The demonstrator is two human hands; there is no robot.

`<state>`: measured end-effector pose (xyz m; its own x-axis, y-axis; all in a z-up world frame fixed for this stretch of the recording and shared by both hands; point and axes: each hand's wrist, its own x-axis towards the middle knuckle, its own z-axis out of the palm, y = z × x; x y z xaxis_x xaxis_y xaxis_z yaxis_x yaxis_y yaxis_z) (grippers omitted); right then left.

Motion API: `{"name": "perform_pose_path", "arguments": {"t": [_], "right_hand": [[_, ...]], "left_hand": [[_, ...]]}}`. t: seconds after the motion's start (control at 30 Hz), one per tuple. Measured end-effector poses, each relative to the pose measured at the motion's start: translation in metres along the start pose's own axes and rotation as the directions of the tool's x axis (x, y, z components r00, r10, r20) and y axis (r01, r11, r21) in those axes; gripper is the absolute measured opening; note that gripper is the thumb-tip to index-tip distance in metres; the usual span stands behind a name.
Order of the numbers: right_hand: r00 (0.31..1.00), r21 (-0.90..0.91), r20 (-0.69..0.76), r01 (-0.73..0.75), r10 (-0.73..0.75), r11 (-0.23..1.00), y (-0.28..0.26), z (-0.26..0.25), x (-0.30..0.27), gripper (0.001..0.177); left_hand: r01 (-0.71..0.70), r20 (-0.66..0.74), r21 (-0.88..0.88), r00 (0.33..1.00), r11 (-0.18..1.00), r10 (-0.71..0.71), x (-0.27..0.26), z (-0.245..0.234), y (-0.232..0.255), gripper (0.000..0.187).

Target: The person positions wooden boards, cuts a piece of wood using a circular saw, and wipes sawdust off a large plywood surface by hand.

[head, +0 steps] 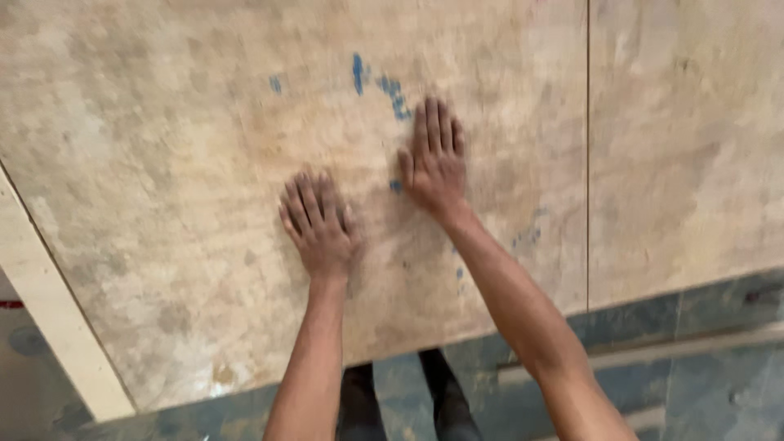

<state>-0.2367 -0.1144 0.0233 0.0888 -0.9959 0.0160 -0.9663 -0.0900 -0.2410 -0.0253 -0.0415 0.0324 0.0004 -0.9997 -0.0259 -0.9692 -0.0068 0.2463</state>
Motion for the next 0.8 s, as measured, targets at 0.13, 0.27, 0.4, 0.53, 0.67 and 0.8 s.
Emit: {"name": "perform_pose_path", "arguments": {"t": [0.13,0.27,0.4,0.53,0.67,0.8], "right_hand": [[0.998,-0.013,0.052,-0.045,0.046,0.999,0.011,0.019,0.001,0.071],[0.999,0.016,0.042,-0.034,0.033,0.999,0.001,0.01,-0.01,0.068],[0.999,0.153,-0.042,0.036,-0.03,0.988,0.012,-0.005,-0.042,0.065],[0.999,0.216,-0.029,-0.016,0.023,0.976,0.046,-0.023,-0.112,0.062],[0.991,0.276,-0.044,-0.107,0.123,0.955,0.075,-0.034,-0.162,0.062],[0.965,0.295,-0.035,-0.238,0.259,0.926,0.103,-0.045,-0.211,0.061]], "left_hand": [[-0.005,-0.001,0.003,1.0,1.0,0.005,0.004,0.002,-0.001,0.065],[-0.011,-0.004,0.027,1.0,1.0,0.011,-0.003,0.001,-0.003,0.065],[-0.015,0.0,0.032,1.0,0.999,0.015,-0.002,0.003,-0.002,0.067],[-0.028,0.003,0.037,1.0,0.999,0.028,-0.004,0.008,-0.001,0.068],[-0.076,0.019,0.048,0.997,0.996,0.075,-0.002,0.006,0.001,0.064],[-0.055,0.059,0.121,0.997,0.991,0.048,-0.006,0.005,0.015,0.064]]}}
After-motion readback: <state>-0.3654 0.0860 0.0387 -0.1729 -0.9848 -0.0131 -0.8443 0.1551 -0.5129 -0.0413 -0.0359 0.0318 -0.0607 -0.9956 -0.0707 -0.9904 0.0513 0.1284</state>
